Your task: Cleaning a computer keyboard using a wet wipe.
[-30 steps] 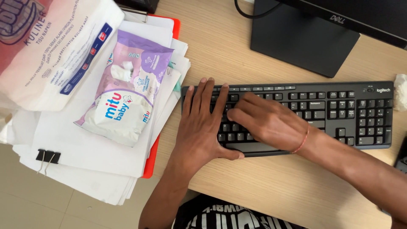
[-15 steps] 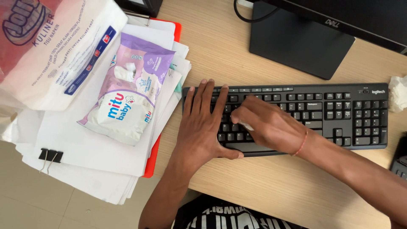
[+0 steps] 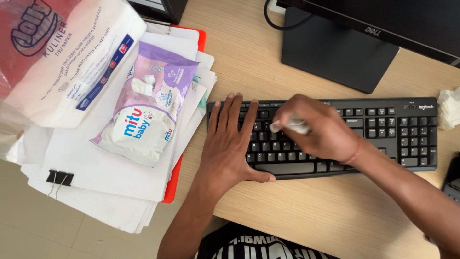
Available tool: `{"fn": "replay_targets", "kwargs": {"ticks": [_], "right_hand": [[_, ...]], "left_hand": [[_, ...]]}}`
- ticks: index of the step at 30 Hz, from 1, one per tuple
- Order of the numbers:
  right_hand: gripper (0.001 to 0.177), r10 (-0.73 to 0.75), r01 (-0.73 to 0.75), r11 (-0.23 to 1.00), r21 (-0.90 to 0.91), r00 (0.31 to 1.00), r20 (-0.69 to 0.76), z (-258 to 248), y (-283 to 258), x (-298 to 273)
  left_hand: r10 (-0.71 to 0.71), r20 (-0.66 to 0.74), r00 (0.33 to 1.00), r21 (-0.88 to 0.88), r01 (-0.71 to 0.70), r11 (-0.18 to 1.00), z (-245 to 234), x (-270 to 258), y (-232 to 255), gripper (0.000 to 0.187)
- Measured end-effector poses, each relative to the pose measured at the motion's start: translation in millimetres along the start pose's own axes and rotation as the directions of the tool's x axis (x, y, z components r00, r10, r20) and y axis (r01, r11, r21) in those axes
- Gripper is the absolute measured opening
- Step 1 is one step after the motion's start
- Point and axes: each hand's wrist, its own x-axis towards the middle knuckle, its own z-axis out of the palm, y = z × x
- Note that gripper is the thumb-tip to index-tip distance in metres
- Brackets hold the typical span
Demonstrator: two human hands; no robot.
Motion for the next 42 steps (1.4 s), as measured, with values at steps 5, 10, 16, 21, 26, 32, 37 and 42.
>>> {"fn": "replay_targets", "kwargs": {"ticks": [5, 10, 16, 21, 26, 32, 37, 42], "right_hand": [[0.020, 0.237, -0.238, 0.971, -0.016, 0.970, -0.046, -20, -3, -10], [0.023, 0.400, -0.407, 0.910, -0.084, 0.913, -0.083, -34, -1, -20], [0.022, 0.479, -0.477, 0.878, 0.040, 0.872, -0.099, -45, 5, -30], [0.020, 0.588, -0.571, 0.803, 0.172, 0.805, -0.075, -48, 11, -37], [0.019, 0.636, -0.567, 0.686, 0.456, 0.771, 0.002, -46, 8, -47], [0.016, 0.606, -0.471, 0.491, 0.732, 0.789, 0.101, -33, 1, -63], [0.013, 0.548, -0.376, 0.430, 0.821, 0.831, 0.093, -22, -22, -64], [0.023, 0.567, -0.447, 0.616, 0.649, 0.823, 0.028, -19, -53, -57]], "left_hand": [[-0.021, 0.032, 0.999, 0.015, 0.021, 1.000, -2, 2, 3, 0.156], [-0.032, 0.063, 0.997, 0.039, 0.029, 0.999, -4, 3, 4, 0.157], [-0.048, 0.097, 0.994, 0.034, 0.045, 0.998, -4, 5, 3, 0.159], [-0.035, 0.078, 0.996, 0.010, 0.034, 0.999, -7, 5, 3, 0.156], [0.065, 0.012, 0.998, 0.006, -0.065, 0.998, -9, 2, 3, 0.146], [0.250, -0.206, 0.946, -0.294, -0.304, 0.906, -6, -8, 28, 0.107], [0.071, -0.252, 0.965, -0.745, -0.240, 0.622, 0, -17, 52, 0.051], [0.020, -0.362, 0.932, -0.731, -0.297, 0.614, 20, -28, 53, 0.030]]}}
